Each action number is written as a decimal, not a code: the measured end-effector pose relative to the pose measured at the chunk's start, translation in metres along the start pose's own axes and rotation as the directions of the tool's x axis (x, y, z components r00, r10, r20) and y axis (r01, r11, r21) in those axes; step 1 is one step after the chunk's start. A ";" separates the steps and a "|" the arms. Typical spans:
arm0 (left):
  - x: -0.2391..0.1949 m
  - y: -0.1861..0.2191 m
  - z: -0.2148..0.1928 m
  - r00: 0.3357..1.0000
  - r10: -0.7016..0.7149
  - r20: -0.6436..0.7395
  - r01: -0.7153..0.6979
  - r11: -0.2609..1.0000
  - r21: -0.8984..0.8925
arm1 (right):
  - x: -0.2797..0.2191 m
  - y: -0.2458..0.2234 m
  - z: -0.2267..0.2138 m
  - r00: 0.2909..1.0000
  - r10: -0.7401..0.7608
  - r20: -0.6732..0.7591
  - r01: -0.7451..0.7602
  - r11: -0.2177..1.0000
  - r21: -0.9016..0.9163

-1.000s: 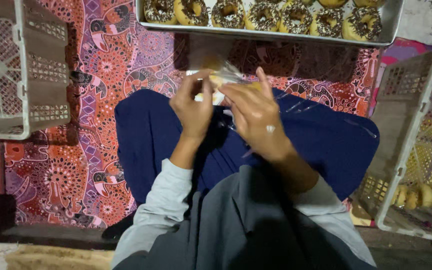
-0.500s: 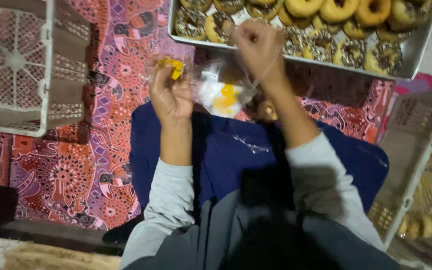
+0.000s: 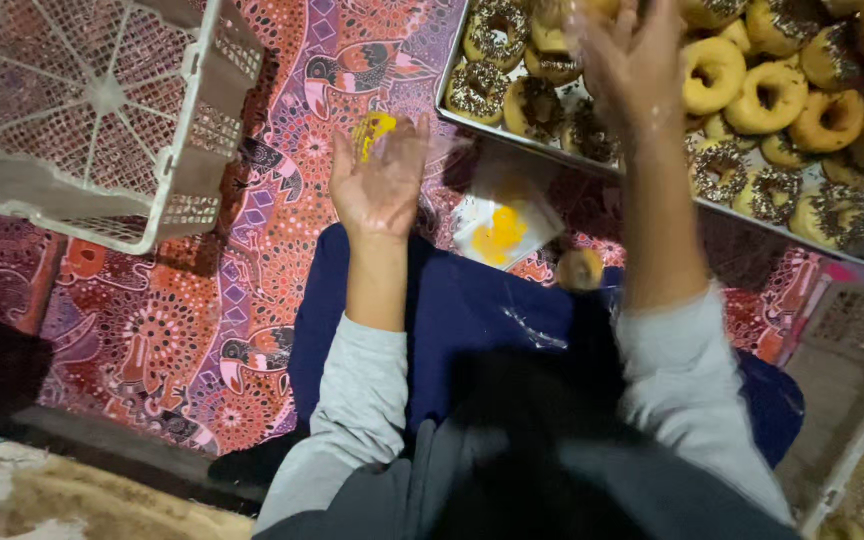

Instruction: The person sits on the floor and repeatedly picks donuts from a metal tray, places each donut into a small clear plastic bag, and sets the bagged donut into a white plastic crate. The process continues with multiple donuts being individually bagged and transferred.

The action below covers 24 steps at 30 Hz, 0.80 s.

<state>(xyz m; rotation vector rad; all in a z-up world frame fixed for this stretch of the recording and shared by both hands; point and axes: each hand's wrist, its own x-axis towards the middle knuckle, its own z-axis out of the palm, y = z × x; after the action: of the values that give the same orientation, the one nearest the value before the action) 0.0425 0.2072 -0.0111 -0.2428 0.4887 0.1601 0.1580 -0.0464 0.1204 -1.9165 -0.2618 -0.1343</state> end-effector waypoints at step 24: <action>-0.161 -0.074 -0.034 0.537 0.060 0.841 -0.602 -0.671 0.432 | -0.185 -0.033 0.064 0.978 -0.209 0.008 0.208 0.973 -0.095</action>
<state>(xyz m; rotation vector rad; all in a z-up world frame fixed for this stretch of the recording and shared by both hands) -0.0971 0.1125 0.0514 2.0772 0.1034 0.7141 -0.0312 0.0035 0.0874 -1.9799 -0.4625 -0.2938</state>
